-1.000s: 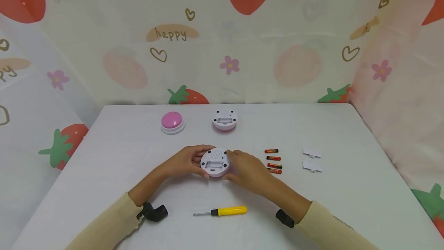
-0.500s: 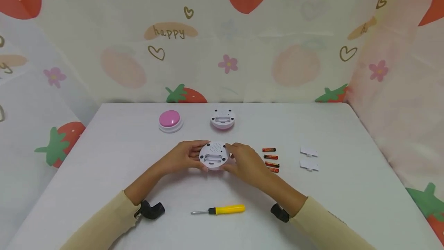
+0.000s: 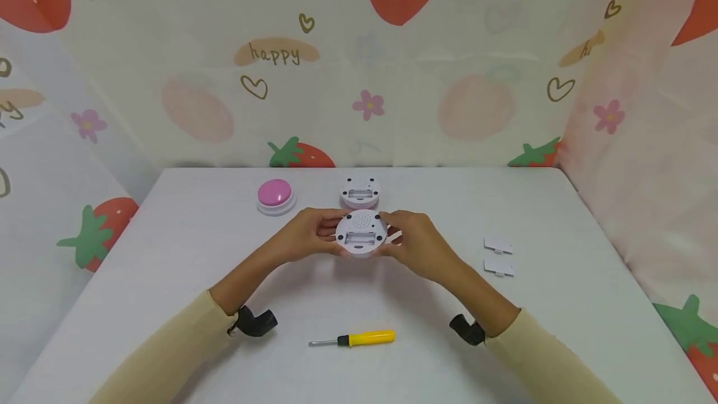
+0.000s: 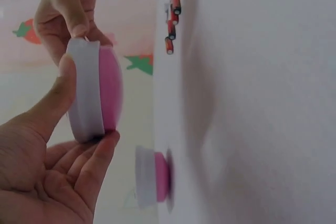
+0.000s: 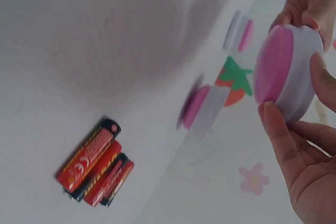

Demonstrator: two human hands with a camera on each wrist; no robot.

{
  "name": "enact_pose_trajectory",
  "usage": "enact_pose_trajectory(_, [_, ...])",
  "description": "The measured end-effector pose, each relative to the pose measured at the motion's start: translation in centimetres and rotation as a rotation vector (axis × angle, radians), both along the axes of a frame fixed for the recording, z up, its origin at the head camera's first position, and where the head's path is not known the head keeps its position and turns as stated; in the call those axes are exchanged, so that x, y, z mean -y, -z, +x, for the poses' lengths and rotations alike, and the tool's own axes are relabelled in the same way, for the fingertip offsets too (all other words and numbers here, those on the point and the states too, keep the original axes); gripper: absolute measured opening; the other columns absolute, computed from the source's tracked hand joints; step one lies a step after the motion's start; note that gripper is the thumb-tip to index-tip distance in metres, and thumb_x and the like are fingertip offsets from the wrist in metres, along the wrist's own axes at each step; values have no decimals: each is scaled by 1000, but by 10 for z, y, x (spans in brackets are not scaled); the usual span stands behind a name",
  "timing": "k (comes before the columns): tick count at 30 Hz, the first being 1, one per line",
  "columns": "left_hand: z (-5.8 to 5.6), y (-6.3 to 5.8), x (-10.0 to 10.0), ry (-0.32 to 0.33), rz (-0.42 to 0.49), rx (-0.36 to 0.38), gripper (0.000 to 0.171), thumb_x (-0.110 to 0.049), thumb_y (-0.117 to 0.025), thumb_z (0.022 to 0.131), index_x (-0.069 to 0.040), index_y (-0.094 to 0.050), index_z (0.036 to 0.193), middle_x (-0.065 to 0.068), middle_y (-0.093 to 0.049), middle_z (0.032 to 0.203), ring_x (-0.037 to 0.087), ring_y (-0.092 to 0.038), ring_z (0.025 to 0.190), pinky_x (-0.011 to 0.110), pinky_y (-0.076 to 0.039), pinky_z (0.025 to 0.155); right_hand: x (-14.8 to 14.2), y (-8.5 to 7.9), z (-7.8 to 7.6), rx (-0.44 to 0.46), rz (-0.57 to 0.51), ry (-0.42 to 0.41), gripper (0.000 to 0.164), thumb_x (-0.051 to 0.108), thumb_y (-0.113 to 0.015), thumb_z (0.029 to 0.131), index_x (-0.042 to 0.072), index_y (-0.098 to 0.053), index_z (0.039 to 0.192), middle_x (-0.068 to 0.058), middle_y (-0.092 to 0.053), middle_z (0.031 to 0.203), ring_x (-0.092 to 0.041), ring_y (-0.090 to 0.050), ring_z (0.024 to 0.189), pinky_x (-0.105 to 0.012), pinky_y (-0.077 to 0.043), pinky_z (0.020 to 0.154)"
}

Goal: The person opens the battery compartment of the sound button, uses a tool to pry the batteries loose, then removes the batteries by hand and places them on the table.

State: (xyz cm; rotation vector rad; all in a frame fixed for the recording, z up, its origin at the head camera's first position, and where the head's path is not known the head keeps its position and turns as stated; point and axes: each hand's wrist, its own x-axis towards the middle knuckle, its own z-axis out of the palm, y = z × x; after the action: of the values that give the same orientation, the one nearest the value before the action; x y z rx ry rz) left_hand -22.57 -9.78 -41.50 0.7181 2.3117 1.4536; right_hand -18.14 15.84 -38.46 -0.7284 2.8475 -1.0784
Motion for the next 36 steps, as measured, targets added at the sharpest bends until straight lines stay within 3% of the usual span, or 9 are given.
enact_pose_trajectory(11, [-18,-14,-41,-89,-1,-122,85,-19,-92,75,-1,-51,147,12,-62,139,19,-64,122,25,-53,96,-19,-9,-17,-32,26,94,81,18,-87,82,-4,-47,148,-20,-59,140,-33,-66,104,-43,-60,86])
enact_pose_trajectory(18, [-44,-7,-83,-118,-36,-148,84,-15,-90,77,2,-48,147,15,-60,140,21,-62,125,26,-52,98,-47,-6,-41,-25,88,120,83,12,-86,82,-8,-41,150,-26,-58,137,-39,-63,106,-47,-58,87])
enact_pose_trajectory(26, [-68,-1,-116,-119,-118,-192,80,-19,-89,79,-1,-51,147,10,-61,141,15,-62,122,25,-50,100,-70,3,-65,16,131,150,82,10,-83,85,-9,-38,151,-24,-62,123,-35,-58,96,-30,-53,67])
enact_pose_trajectory(36, [-84,7,-150,-130,-194,-203,61,-12,-89,79,-6,-63,133,6,-69,127,19,-63,114,26,-48,99,-86,11,-86,89,194,160,81,7,-79,88,-12,-33,151,-31,-55,134,-36,-55,99,-41,-50,80])
